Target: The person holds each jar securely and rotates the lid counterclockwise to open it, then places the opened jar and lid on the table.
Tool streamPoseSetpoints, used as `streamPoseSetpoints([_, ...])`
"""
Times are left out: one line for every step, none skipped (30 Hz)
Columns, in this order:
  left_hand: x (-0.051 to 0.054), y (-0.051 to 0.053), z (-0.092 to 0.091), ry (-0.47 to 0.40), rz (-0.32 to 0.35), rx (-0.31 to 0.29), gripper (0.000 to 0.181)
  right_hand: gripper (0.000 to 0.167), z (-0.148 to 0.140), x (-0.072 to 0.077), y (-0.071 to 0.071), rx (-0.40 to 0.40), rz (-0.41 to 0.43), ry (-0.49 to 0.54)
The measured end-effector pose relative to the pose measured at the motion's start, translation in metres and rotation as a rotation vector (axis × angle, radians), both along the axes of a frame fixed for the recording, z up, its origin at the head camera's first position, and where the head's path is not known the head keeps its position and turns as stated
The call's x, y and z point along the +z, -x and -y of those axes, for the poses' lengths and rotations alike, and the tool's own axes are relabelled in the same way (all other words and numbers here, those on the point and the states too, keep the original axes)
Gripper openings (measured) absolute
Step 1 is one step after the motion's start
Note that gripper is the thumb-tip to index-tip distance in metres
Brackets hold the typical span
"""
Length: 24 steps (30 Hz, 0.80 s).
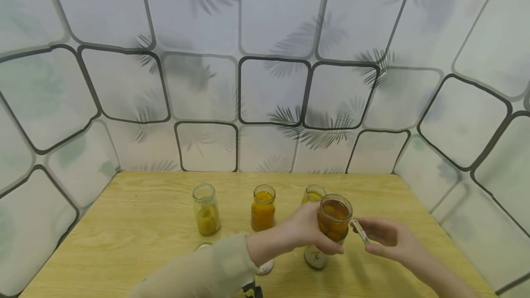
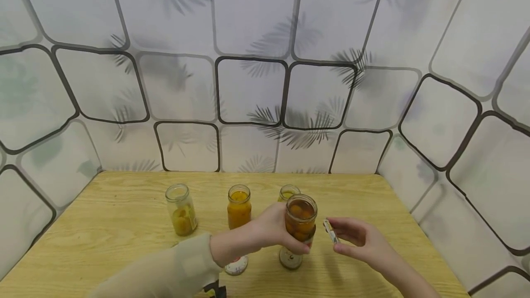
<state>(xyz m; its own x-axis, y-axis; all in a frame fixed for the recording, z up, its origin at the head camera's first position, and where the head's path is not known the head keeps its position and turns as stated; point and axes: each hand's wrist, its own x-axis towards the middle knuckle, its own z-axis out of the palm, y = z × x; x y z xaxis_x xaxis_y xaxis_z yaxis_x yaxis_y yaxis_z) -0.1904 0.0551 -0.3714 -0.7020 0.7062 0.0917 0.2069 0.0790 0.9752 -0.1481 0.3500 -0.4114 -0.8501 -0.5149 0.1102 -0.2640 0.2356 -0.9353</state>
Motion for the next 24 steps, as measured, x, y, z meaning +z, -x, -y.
streamPoseSetpoints([0.000, 0.000, -0.001, -0.001, -0.001, -0.007, 0.058, 0.049, -0.002, -0.001, 0.000, -0.014, 0.003, -0.011])
streamPoseSetpoints([-0.001, 0.001, -0.002, 0.000, -0.001, -0.011, 0.059, 0.048, -0.003, -0.003, 0.000, -0.029, 0.002, -0.023])
streamPoseSetpoints([-0.002, 0.001, -0.003, -0.001, -0.003, -0.013, 0.060, 0.048, -0.004, -0.004, 0.000, -0.041, 0.003, -0.033])
streamPoseSetpoints([-0.003, 0.002, -0.004, 0.000, -0.009, -0.017, 0.061, 0.047, -0.005, -0.005, 0.000, -0.054, -0.010, -0.045])
streamPoseSetpoints([-0.004, 0.002, -0.005, 0.000, -0.011, -0.020, 0.062, 0.047, -0.006, -0.006, 0.000, -0.068, -0.022, -0.060])
streamPoseSetpoints([-0.005, 0.002, -0.007, -0.002, -0.010, -0.019, 0.062, 0.048, -0.006, -0.007, 0.000, -0.079, -0.034, -0.074])
streamPoseSetpoints([-0.006, 0.002, -0.008, -0.003, -0.004, -0.014, 0.063, 0.048, -0.006, -0.008, 0.000, -0.091, -0.052, -0.091])
streamPoseSetpoints([-0.007, 0.002, -0.009, -0.009, 0.002, -0.007, 0.063, 0.049, -0.007, -0.009, 0.000, -0.104, -0.066, -0.110])
streamPoseSetpoints([-0.008, 0.002, -0.011, -0.017, 0.013, 0.001, 0.063, 0.049, -0.007, -0.010, 0.000, -0.119, -0.081, -0.133])
streamPoseSetpoints([-0.009, 0.002, -0.013, -0.023, 0.024, 0.006, 0.062, 0.049, -0.008, -0.011, 0.000, -0.135, -0.099, -0.163])
streamPoseSetpoints([-0.009, 0.002, -0.014, -0.030, 0.037, 0.012, 0.062, 0.050, -0.008, -0.012, -0.001, -0.151, -0.110, -0.201])
streamPoseSetpoints([-0.010, 0.002, -0.016, -0.033, 0.050, 0.015, 0.060, 0.050, -0.009, -0.013, -0.001, -0.167, -0.131, -0.242])
streamPoseSetpoints([-0.011, 0.001, -0.017, -0.034, 0.061, 0.020, 0.059, 0.050, -0.009, -0.014, -0.002, -0.179, -0.153, -0.285])
streamPoseSetpoints([-0.011, 0.001, -0.019, -0.030, 0.067, 0.020, 0.058, 0.051, -0.009, -0.015, -0.003, -0.188, -0.163, -0.326])
streamPoseSetpoints([-0.012, 0.000, -0.020, -0.022, 0.070, 0.020, 0.056, 0.051, -0.009, -0.016, -0.004, -0.194, -0.178, -0.368])
streamPoseSetpoints([-0.013, 0.000, -0.021, -0.010, 0.071, 0.020, 0.055, 0.052, -0.008, -0.017, -0.004, -0.196, -0.195, -0.407])
streamPoseSetpoints([-0.014, -0.001, -0.021, 0.000, 0.075, 0.020, 0.055, 0.052, -0.008, -0.017, -0.005, -0.193, -0.215, -0.440])
streamPoseSetpoints([-0.015, -0.001, -0.022, 0.009, 0.082, 0.020, 0.054, 0.052, -0.007, -0.018, -0.005, -0.185, -0.232, -0.459])
streamPoseSetpoints([-0.017, -0.001, -0.023, 0.015, 0.086, 0.021, 0.054, 0.053, -0.006, -0.019, -0.006, -0.178, -0.235, -0.476])
streamPoseSetpoints([-0.018, -0.001, -0.024, 0.022, 0.089, 0.022, 0.055, 0.053, -0.006, -0.019, -0.006, -0.171, -0.238, -0.491])
streamPoseSetpoints([-0.019, -0.001, -0.025, 0.029, 0.093, 0.024, 0.055, 0.053, -0.006, -0.019, -0.007, -0.167, -0.246, -0.508])
streamPoseSetpoints([-0.020, -0.001, -0.026, 0.034, 0.098, 0.026, 0.055, 0.054, -0.006, -0.019, -0.007, -0.164, -0.252, -0.524])
streamPoseSetpoints([-0.021, -0.001, -0.027, 0.036, 0.103, 0.025, 0.055, 0.055, -0.006, -0.019, -0.008, -0.162, -0.253, -0.539])
streamPoseSetpoints([-0.022, -0.001, -0.028, 0.040, 0.107, 0.022, 0.055, 0.057, -0.007, -0.020, -0.008, -0.165, -0.248, -0.559])
